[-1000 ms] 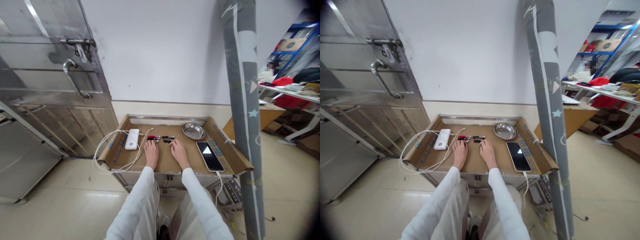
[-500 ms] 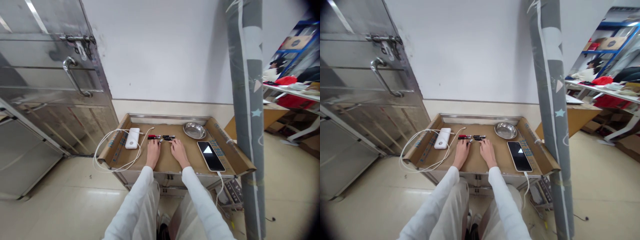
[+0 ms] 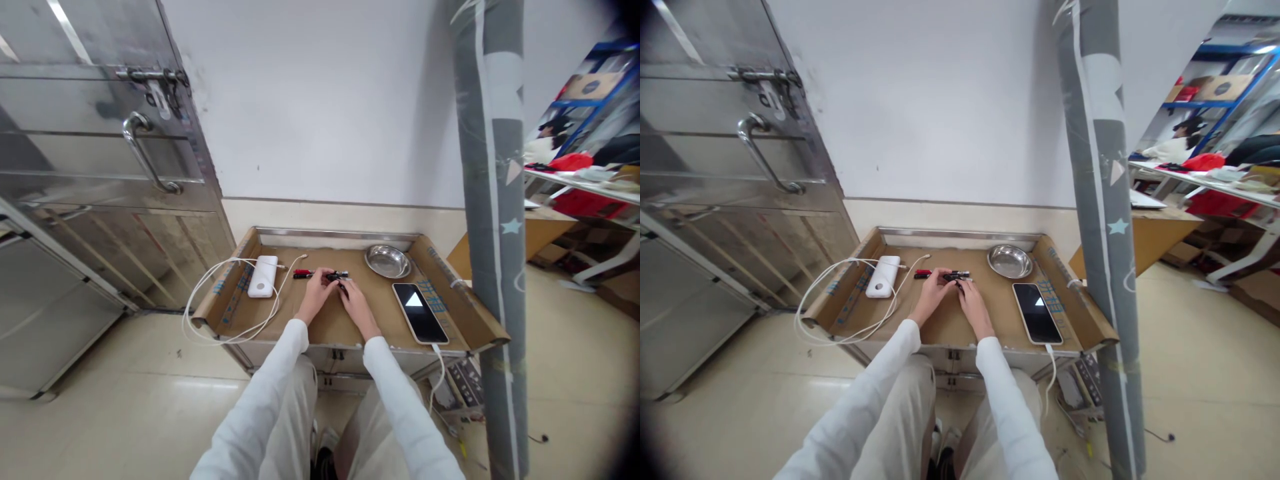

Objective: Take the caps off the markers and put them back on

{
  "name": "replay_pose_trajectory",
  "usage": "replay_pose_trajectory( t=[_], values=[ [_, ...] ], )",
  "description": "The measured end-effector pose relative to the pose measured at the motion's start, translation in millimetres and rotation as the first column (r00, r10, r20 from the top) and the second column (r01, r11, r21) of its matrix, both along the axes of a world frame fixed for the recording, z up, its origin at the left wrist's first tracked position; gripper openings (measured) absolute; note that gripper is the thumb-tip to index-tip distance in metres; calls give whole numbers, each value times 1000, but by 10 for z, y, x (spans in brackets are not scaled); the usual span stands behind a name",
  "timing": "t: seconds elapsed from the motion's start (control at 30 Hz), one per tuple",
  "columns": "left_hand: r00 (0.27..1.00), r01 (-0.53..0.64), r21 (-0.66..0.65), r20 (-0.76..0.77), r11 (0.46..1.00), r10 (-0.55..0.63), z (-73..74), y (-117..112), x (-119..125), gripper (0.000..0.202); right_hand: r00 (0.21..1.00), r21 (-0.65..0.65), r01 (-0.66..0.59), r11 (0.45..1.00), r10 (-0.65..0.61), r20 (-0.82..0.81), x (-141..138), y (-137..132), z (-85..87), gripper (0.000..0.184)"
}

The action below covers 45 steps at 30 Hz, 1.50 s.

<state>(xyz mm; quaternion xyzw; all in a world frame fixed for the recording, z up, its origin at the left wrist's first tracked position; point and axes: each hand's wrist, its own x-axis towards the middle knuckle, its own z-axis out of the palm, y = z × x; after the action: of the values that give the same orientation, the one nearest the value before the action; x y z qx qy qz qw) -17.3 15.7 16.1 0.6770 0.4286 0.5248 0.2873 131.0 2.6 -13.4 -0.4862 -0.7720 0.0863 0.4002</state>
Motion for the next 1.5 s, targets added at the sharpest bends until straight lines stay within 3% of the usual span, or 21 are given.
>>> replay_pose_trajectory(
  t=[0.1, 0.2, 0.4, 0.6, 0.87, 1.03, 1.3, 1.5],
  values=[
    [999, 22, -17, 46, 1000, -21, 84, -7, 19, 24, 999, 1, -4, 1000, 4, -34, 5, 18, -19, 34],
    [996, -26, -37, 82, 999, 29, 117, -22, -26, 24, 998, -12, 1, 1000, -1, -58, 10, 13, -22, 36],
    [947, -211, -115, 224, 971, 232, -32, -2, -184, 26, 994, -47, 29, 999, -33, -101, 16, -12, -19, 29],
    [951, -156, -145, 247, 977, 188, -196, 12, -180, 27, 992, -38, 72, 997, -75, -97, 21, -17, -14, 26],
    [950, -209, -129, 208, 969, 232, -258, 42, -105, 23, 980, -13, 162, 987, -163, -118, 58, -18, 2, 31],
    [975, -154, -85, 147, 984, 166, -291, 46, -60, 21, 958, -19, 243, 970, -243, -151, 78, -24, 14, 36],
    [949, -262, -79, 163, 962, 271, -263, 36, -118, 21, 957, 50, 238, 970, -243, 157, 19, -39, 85, 33],
    [952, -201, -104, 213, 974, 219, -279, 44, -115, 20, 888, 116, 254, 960, -279, 365, -29, -13, 107, 26]
  ],
)
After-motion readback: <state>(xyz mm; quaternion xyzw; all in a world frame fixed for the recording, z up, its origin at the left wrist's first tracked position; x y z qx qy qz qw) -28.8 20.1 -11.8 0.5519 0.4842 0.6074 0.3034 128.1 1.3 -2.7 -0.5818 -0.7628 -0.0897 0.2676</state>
